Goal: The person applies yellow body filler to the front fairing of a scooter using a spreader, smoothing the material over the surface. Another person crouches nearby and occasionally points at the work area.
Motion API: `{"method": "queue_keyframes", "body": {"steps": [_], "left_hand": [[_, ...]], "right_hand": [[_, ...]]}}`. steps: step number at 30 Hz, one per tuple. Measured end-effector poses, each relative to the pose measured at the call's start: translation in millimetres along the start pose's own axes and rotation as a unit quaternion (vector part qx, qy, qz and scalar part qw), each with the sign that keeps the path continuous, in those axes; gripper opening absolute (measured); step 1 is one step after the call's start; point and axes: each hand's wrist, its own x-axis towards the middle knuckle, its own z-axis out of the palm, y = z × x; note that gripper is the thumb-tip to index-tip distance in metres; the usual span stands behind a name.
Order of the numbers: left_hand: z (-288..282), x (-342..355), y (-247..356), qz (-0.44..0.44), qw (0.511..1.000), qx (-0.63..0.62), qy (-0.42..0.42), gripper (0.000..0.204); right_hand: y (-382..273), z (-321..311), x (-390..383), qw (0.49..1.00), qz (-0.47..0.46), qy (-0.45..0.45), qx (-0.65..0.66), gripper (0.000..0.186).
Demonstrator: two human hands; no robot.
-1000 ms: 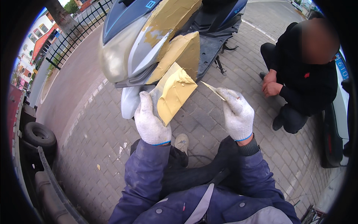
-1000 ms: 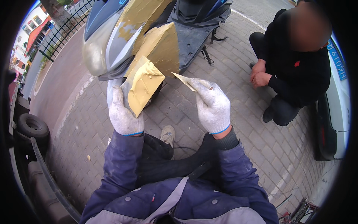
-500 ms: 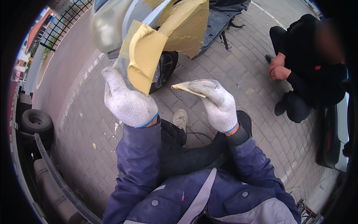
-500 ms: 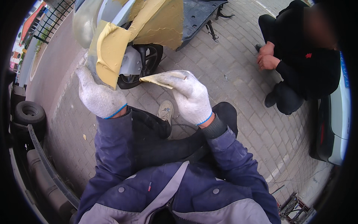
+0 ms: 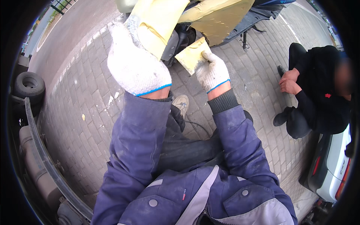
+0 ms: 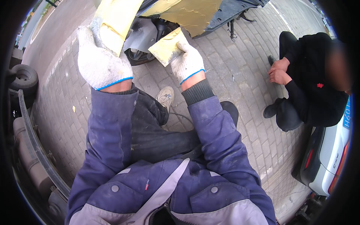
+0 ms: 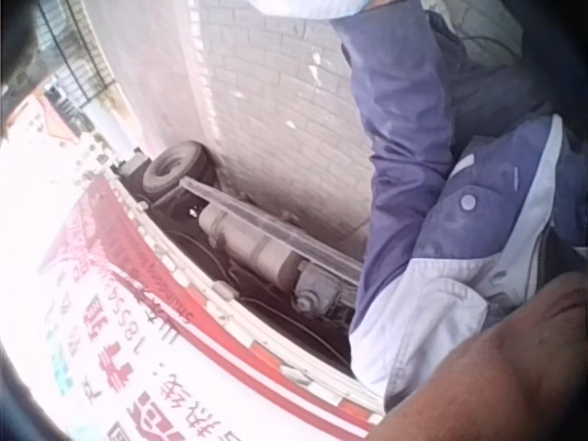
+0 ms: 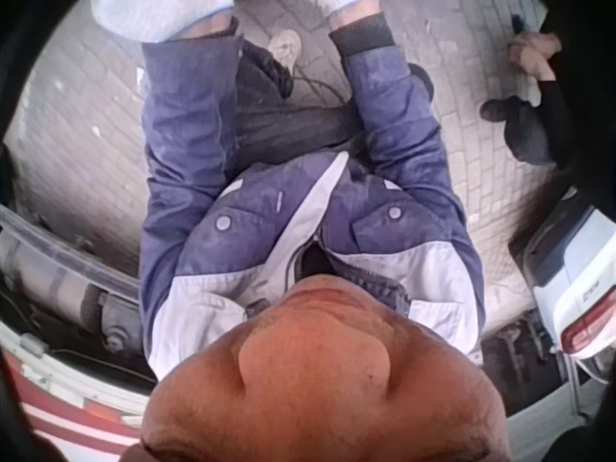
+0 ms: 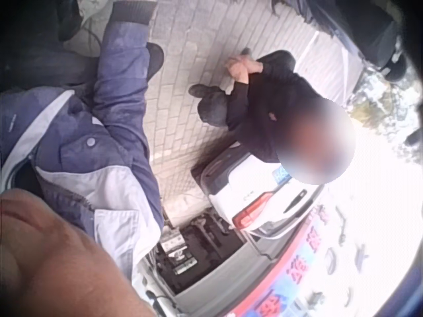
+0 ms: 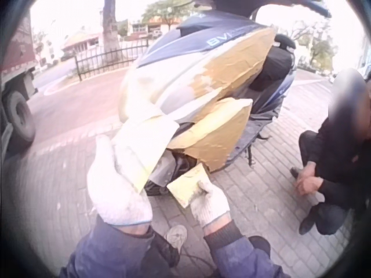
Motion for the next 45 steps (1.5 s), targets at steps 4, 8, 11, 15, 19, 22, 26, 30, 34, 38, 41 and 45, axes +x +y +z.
{"method": "queue_keyframes", "body": {"steps": [4,8,11,15,19,22,26,30,34,38,41,45], "left_hand": [[-5,7,-4,-0.006,1.000,0.006,0.018,0.048],[-7,4,-10,-0.001,1.000,0.001,0.013,0.047],[-8,2,-7,0.004,1.000,-0.006,0.006,0.047],[-7,0,-7,0.007,1.000,-0.011,-0.008,0.046],[-7,0,-10,0.011,1.000,-0.015,-0.018,0.045],[-8,1,-9,0.013,0.999,-0.011,-0.027,0.045],[-7,2,-11,0.020,0.999,-0.009,-0.038,0.044],[-11,4,-18,0.029,0.998,-0.003,-0.055,0.043],[-29,11,-17,0.072,0.991,0.088,-0.071,0.039],[-28,9,-21,0.074,0.993,0.059,-0.074,0.039],[-18,-2,-19,0.067,0.995,0.019,-0.066,0.040],[-17,2,-1,0.000,0.999,-0.053,-0.008,0.042]], "right_hand": [[3,0,20,1.000,0.023,-0.017,0.009,0.049],[3,-5,25,0.999,0.043,-0.025,0.001,0.044],[2,0,21,1.000,0.018,-0.012,0.003,0.042],[1,12,21,1.000,-0.016,-0.007,0.011,0.041],[-3,19,26,0.998,-0.008,-0.036,0.052,0.040],[-8,24,22,0.994,-0.024,-0.080,0.072,0.042],[-11,33,9,0.988,-0.042,-0.123,0.082,0.045],[-9,45,-1,0.989,-0.064,-0.124,0.049,0.045],[-8,53,-8,0.984,-0.028,-0.159,0.075,0.046],[-8,63,-15,0.981,-0.007,-0.176,0.082,0.043],[-7,72,-21,0.983,0.000,-0.173,0.066,0.042],[-2,83,-29,0.984,-0.008,-0.179,0.013,0.041]]}}
